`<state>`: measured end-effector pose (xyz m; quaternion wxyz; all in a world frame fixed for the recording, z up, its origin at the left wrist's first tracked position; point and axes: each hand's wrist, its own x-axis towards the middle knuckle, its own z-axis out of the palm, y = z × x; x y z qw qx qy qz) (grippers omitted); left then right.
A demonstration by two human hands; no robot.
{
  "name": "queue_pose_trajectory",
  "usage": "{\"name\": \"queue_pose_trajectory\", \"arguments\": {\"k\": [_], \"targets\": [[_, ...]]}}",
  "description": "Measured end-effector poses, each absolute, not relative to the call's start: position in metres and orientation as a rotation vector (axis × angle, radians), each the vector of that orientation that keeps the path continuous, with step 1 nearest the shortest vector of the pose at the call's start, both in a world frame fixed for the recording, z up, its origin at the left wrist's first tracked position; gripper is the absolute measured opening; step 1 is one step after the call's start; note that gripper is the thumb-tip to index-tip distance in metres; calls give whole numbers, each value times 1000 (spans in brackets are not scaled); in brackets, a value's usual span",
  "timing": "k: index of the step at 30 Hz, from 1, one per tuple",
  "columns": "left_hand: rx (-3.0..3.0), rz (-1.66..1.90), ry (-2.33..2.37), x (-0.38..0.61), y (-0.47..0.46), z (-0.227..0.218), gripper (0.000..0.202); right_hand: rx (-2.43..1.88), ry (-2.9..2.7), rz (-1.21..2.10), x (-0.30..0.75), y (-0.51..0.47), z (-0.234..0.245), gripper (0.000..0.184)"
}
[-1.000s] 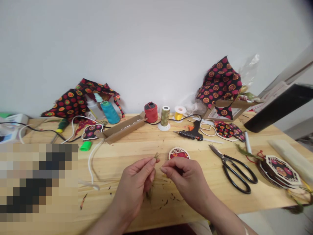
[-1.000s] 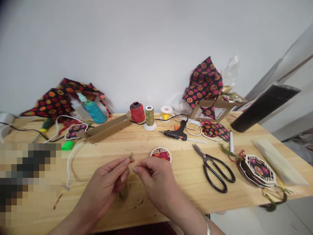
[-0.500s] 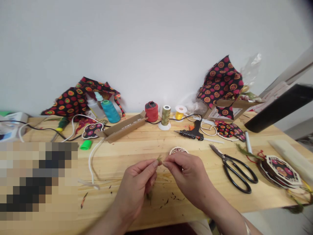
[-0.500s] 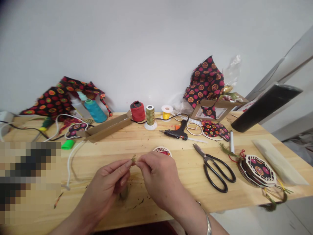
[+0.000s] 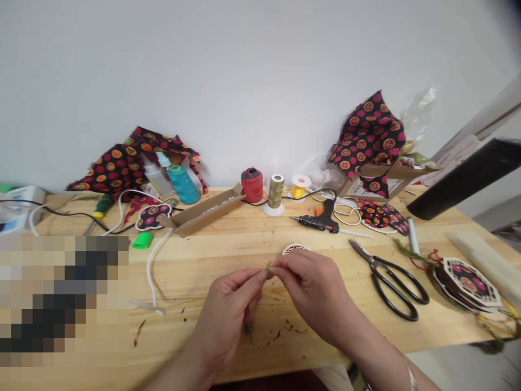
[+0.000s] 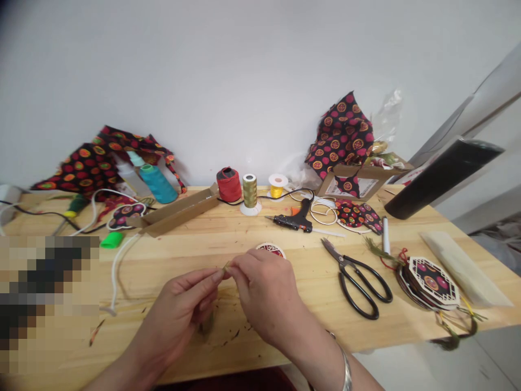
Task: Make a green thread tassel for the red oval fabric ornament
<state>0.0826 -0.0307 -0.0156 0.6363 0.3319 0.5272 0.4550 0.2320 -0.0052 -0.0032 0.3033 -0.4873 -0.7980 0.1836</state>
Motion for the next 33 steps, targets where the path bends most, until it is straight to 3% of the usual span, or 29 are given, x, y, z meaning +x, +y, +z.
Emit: {"name": "queue_pose_trajectory", "arguments": {"k": [12,15,20,23,33], "targets": [[769,1057,1241,83,-30,-18,20,-1282,-1878,607,228,1,-14,17],[739,1082,1241,82,-29,-20,21,-1312,-1618,794,230,2,-17,22],[709,1112,1239,80,-29,-23,20,-1309,-1262,1392,231,0,-17,19],[721,1118,1222,80,-29,-23,20,-1314,-1045,1673,228,-2,-17,27],[811,1066,1205,82,-30,-22,19,-1213,-978,1832,222,1,-17,28]]}}
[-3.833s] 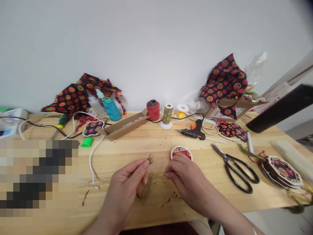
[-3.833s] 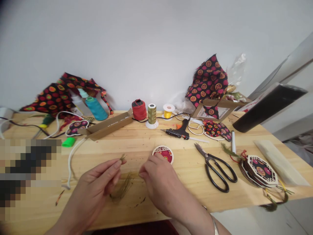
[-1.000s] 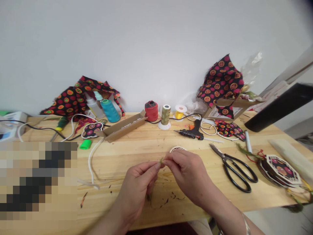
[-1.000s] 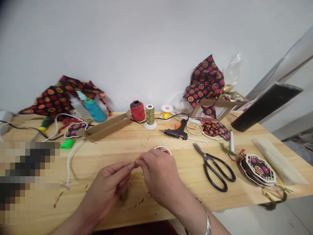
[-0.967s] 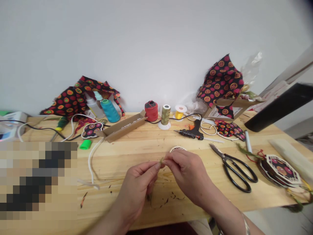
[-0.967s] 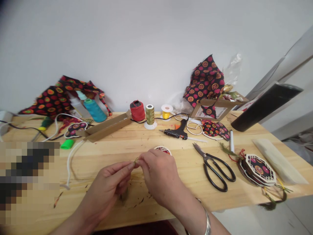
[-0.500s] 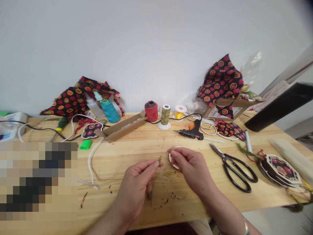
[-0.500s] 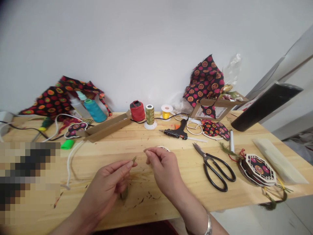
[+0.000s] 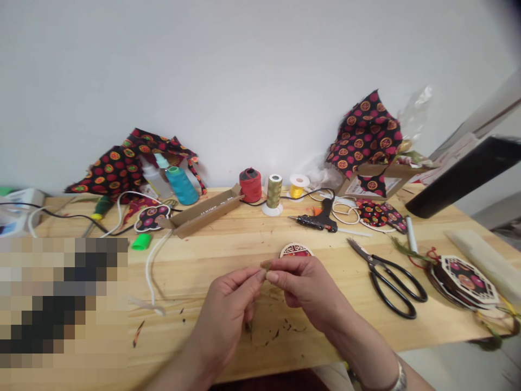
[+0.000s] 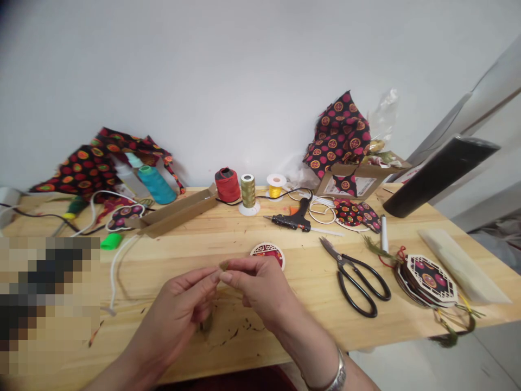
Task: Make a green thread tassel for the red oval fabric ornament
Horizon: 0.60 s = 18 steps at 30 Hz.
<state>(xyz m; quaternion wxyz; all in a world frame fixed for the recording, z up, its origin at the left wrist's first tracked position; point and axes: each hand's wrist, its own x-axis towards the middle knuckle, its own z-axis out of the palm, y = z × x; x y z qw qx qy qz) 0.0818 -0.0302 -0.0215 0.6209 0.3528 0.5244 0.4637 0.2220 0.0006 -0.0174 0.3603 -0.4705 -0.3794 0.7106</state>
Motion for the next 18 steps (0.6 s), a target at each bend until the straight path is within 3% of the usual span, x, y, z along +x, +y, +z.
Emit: {"name": "queue_pose_trajectory", "arguments": {"k": [18], "targets": [[695,1061,1087,83,-32,-19,19,-1180,-1017,1649,217,2,-15,14]]}}
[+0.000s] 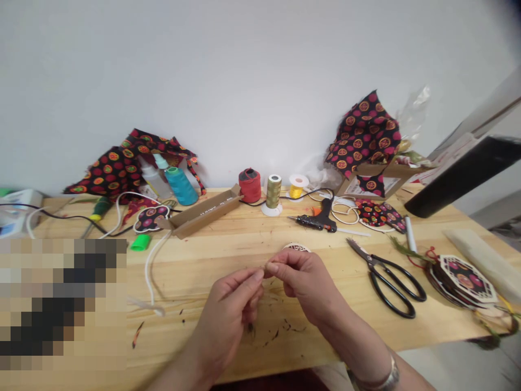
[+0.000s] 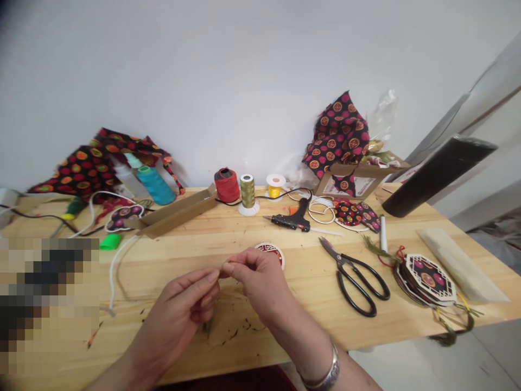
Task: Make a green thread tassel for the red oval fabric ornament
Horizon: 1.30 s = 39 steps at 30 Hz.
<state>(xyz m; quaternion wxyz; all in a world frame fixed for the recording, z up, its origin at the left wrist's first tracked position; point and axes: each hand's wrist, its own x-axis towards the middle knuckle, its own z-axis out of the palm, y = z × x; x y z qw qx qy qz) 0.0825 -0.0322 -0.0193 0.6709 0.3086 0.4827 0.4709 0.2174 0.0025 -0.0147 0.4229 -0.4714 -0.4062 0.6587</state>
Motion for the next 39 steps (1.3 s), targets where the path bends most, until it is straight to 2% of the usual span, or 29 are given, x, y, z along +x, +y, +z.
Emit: {"name": "queue_pose_trajectory", "arguments": {"k": [4,16,34,39], "targets": [[612,1058,1050,84,-30,-18,23,-1193,-1075,1583,218,6,-13,13],[629,1060,1061,86,-30,-18,19,-1223,-1110,1528,219,10,-13,14],[759,962,1091,84,-31,-19,22,-1133,-1354,1667,230,18,1,14],[770,936,1077,84,-31,-17,23,-1117,-1368,1789,237,20,2,19]]}}
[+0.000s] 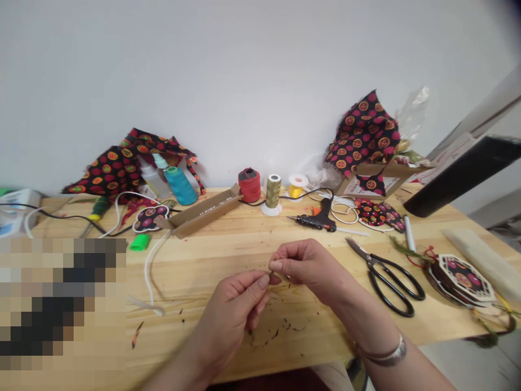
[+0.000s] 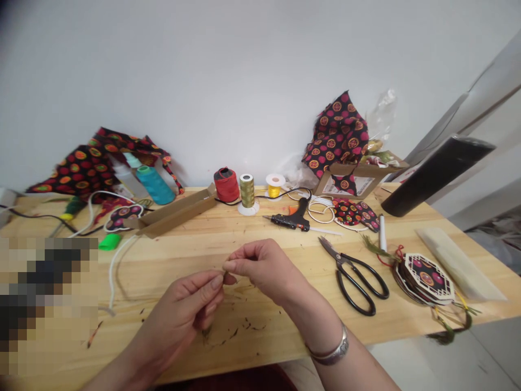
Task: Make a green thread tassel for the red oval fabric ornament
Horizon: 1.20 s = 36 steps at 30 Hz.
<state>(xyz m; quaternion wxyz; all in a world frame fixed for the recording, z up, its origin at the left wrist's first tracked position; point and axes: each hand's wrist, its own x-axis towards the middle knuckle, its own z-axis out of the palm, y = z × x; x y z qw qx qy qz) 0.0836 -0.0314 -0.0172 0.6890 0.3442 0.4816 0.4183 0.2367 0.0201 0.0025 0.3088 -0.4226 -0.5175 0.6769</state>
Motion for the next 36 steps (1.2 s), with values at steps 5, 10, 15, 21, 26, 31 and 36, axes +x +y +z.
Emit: {"name": "queue_pose_trajectory", "arguments": {"k": [5,10,15,21,26,31,36], "targets": [[795,935,1075,83,-31,-17,22,-1133,-1350,1854,240,22,-2,22],[805,930,1071,84,-29,-19,21,-1100,-1289,1901,239,24,-8,23],[803,942,1081,85,-29,-17,23,-1153,-1181,1864,235,24,-9,30],[788,949,1104,85,-31,-18,21,-1165,-1165,1867,233,23,-6,33],[773,968,1112,86,-32,-17,21,-1154,-1175,1871,233,23,-8,32],[744,977,1108,86,-31,-18,22,-1157,-1169,1862,234,23,-9,30],[735,996,1102,85,-31,-18,20,-1158,-1174,1857,234,23,-9,26]]}}
